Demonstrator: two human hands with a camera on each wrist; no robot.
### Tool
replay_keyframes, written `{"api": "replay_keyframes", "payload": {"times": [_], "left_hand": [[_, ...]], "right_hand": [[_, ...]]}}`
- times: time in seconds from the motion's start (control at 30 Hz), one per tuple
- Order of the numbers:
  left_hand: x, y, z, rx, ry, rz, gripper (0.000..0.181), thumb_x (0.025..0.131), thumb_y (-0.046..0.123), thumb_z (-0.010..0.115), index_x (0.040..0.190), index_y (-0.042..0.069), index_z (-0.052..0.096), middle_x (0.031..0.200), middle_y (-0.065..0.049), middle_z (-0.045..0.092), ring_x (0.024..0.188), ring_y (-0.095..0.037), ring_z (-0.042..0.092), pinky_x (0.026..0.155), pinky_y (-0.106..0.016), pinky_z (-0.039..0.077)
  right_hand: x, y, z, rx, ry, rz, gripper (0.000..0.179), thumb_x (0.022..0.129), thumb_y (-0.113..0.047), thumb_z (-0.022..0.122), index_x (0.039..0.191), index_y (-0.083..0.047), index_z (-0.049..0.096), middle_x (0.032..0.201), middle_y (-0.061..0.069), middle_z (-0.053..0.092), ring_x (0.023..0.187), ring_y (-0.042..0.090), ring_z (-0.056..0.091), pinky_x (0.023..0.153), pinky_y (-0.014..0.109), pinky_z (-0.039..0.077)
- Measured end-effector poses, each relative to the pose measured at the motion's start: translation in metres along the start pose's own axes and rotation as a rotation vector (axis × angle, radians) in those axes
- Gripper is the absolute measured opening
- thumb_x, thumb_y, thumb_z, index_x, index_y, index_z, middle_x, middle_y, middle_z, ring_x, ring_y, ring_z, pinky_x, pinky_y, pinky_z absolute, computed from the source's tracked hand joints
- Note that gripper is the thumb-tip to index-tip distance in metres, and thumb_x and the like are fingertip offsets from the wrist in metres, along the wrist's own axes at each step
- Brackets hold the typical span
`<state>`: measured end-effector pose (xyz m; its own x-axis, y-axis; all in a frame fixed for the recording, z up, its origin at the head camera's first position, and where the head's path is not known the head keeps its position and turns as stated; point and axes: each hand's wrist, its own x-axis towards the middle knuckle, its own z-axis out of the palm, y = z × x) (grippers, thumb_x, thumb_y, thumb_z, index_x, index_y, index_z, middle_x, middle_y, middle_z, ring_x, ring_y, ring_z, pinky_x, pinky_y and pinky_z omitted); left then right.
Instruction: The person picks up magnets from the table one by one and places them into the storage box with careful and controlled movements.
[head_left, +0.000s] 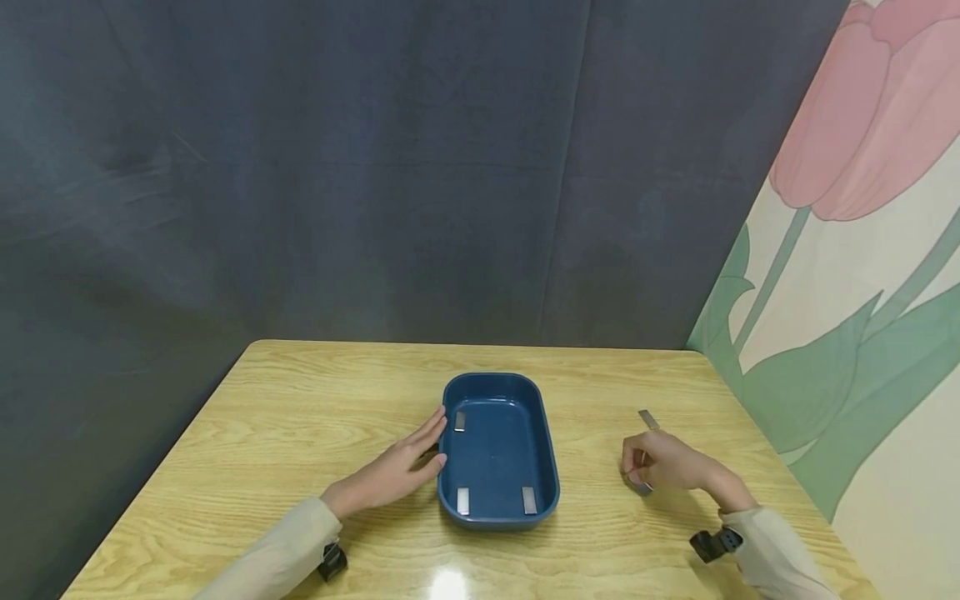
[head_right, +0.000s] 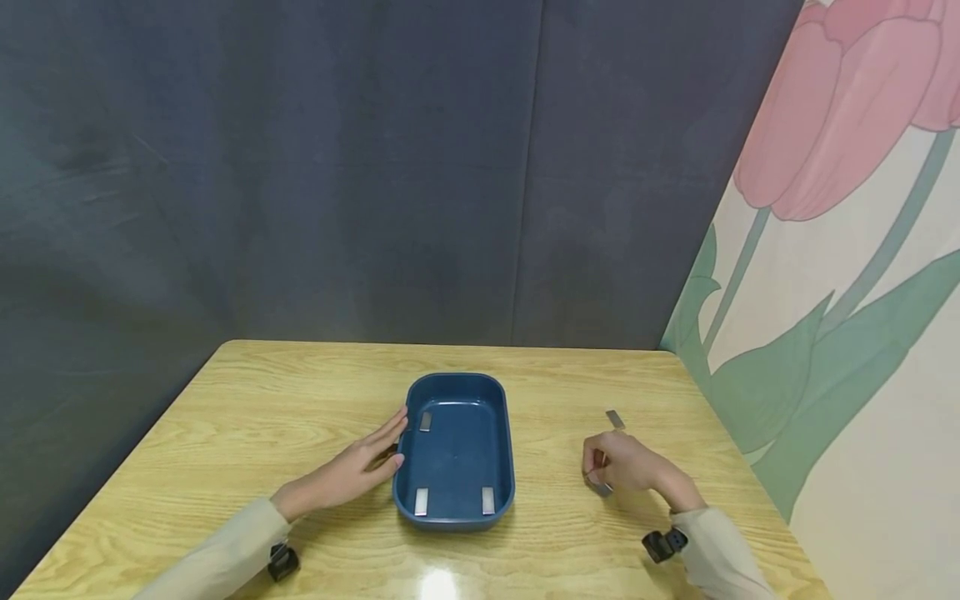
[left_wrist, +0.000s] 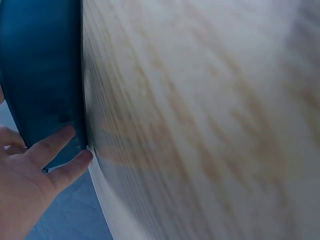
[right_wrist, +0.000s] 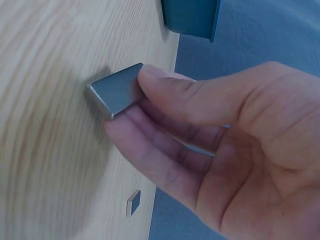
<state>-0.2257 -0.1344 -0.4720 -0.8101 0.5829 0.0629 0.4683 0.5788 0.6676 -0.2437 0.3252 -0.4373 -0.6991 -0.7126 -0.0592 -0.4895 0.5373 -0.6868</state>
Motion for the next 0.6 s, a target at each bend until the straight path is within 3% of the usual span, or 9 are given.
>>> {"api": "replay_keyframes", "payload": {"times": [0.23,0.6], "left_hand": [[0.0001,-0.0001,-0.0003,0.002,0.005,0.007,0.065,0.107,0.036,0.046,0.158,0.009,0.019,0.166,0.003,0.001,0.148,-0.021,0.014,0.115,-0.05,0.025],[0.0,0.0005,-0.0002,-0.004,0.002,0.007,0.065,0.107,0.035,0.046,0.158,0.007,0.018,0.166,0.001,0.002,0.148,-0.021,0.014,0.115,-0.05,0.025]], "right_hand": [[0.0042,-0.0031,0.0,-0.012,0.013,0.013,0.02,0.086,0.015,0.062,0.086,-0.005,0.061,0.078,0.0,0.062,0.059,0.007,0.055,0.053,0.024,0.048],[0.0102,-0.0056,-0.0009,-0.021,0.042,-0.07,0.023,0.086,0.019,0.057,0.088,-0.004,0.059,0.078,0.003,0.062,0.058,0.009,0.056,0.05,0.025,0.049]]}}
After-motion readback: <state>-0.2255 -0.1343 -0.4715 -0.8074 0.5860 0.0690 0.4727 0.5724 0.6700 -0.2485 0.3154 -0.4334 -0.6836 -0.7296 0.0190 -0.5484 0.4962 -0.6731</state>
